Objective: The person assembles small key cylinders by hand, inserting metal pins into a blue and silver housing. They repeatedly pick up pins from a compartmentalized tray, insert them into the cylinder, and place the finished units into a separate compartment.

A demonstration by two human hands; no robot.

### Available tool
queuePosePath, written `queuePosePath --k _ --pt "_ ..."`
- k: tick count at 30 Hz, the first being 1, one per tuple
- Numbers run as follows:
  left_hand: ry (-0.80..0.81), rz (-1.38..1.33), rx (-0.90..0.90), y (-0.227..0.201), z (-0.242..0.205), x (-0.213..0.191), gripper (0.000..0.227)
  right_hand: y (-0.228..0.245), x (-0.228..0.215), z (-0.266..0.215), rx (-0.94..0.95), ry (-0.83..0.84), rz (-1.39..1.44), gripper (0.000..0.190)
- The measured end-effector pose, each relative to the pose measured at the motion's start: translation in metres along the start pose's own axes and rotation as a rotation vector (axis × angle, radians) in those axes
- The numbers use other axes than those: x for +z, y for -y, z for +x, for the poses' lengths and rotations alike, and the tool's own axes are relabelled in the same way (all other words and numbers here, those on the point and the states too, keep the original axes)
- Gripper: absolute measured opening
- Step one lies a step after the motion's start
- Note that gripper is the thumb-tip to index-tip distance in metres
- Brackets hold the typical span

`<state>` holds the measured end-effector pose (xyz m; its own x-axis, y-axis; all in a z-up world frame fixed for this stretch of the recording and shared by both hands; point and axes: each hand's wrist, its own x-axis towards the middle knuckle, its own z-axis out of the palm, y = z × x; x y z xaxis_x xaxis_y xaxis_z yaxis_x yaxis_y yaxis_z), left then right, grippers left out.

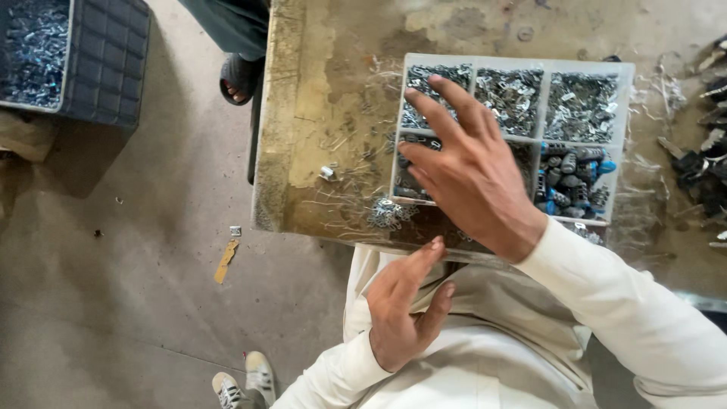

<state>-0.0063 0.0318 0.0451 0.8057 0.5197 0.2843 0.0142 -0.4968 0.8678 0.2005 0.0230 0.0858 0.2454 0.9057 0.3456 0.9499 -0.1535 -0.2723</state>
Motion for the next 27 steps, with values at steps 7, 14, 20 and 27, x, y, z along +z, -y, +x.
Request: queuePosePath --k 7,14,20,27 --pt "-0.137 -0.498 -0.433 0.003 0.009 0.002 0.043 0.010 -0.018 -0.037 0.144 -0.093 0.262 0.025" --pt "-0.098 -0.508 -0.351 0.008 0.027 0.008 0.027 0.039 -0.022 -0.118 0.578 -0.037 0.641 0.035" --pt "0.070 -0.229 -0.040 -0.010 0.042 0.010 0.040 0.035 -0.016 -0.146 0.944 -0.235 1.142 0.026" --pt "0.081 -0.163 -0.021 -0.014 0.062 0.012 0.047 0.024 -0.036 -0.127 0.839 -0.116 0.641 0.028"
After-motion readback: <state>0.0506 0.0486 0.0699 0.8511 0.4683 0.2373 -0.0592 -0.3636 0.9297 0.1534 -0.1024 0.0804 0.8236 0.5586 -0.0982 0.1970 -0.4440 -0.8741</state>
